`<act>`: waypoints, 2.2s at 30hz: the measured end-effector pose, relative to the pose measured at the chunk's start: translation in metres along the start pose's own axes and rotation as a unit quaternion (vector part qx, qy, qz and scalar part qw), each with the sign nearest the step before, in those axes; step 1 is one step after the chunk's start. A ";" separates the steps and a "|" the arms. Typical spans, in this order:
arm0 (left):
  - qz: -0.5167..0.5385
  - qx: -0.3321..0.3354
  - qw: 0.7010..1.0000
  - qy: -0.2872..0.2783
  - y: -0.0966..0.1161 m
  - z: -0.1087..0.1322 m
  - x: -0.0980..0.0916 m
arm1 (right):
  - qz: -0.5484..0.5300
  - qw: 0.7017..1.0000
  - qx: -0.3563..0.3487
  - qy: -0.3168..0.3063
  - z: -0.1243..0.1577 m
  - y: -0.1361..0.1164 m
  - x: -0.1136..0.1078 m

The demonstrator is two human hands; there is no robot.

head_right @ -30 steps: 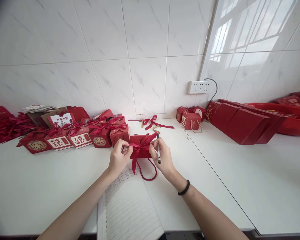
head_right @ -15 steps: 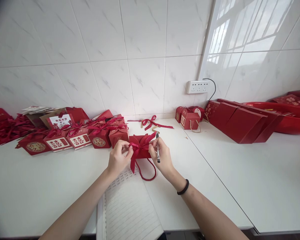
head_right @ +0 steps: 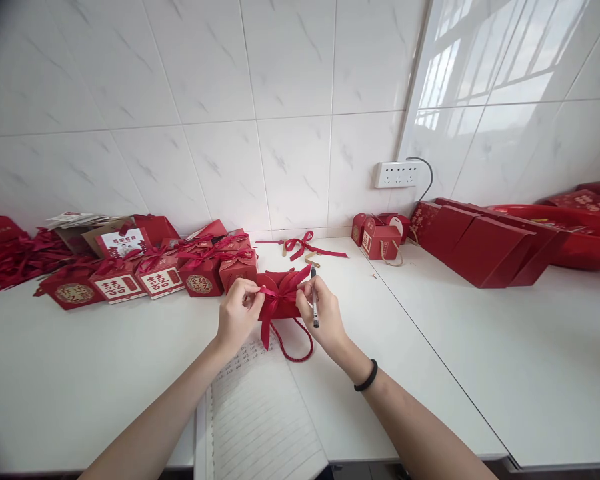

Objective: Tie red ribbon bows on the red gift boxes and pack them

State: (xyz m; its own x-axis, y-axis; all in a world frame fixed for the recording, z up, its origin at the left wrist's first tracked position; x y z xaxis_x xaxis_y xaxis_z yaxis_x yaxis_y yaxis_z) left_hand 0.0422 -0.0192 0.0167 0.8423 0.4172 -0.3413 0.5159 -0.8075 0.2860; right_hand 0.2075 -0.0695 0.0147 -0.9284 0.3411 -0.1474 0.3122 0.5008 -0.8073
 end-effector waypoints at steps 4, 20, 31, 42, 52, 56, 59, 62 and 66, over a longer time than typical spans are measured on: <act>0.025 -0.001 1.000 -0.001 0.002 0.000 0.000 | -0.008 1.000 -0.002 -0.003 0.000 0.002 0.000; 0.062 0.003 0.997 -0.037 0.004 0.005 0.002 | 0.000 1.000 -0.009 0.019 -0.003 0.000 -0.004; 0.045 -0.049 0.998 -0.021 0.000 0.004 0.002 | 0.008 0.999 0.005 0.034 -0.001 0.003 -0.003; 0.104 -0.279 0.944 -0.145 0.005 -0.003 0.000 | 0.010 0.999 -0.005 0.045 -0.002 0.004 -0.004; 0.118 -0.265 0.944 -0.156 0.006 -0.004 -0.001 | 0.009 0.999 -0.002 0.048 -0.003 0.005 -0.006; 0.117 -0.248 0.952 -0.138 0.004 -0.001 0.002 | -0.012 0.999 0.011 0.052 -0.003 0.005 -0.006; 0.123 -0.245 0.953 -0.126 0.002 0.001 0.004 | -0.066 0.995 0.037 0.062 -0.004 0.006 -0.004; 0.126 -0.250 0.953 -0.111 0.002 0.002 0.007 | -0.157 0.982 0.074 0.073 -0.005 0.007 -0.002; 0.121 -0.256 0.954 -0.096 0.005 0.002 0.009 | -0.283 0.942 0.146 0.102 -0.008 0.011 0.001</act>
State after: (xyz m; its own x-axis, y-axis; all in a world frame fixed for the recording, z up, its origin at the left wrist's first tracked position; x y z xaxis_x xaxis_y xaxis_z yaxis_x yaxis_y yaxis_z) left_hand 0.0518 -0.0199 0.0131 0.9276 0.1204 -0.3535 0.3599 -0.5408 0.7603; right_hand 0.2118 -0.0578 0.0099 -0.8616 0.2459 0.4440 -0.3186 0.4191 -0.8502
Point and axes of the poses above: each hand's wrist, its own z-axis away from the middle knuckle, its own x-axis out of the palm, y = z × x, the point moved 2 cm from there along -z, towards the middle knuckle, and after that the axes turned 1 degree about -z, right-handed, at the moved point
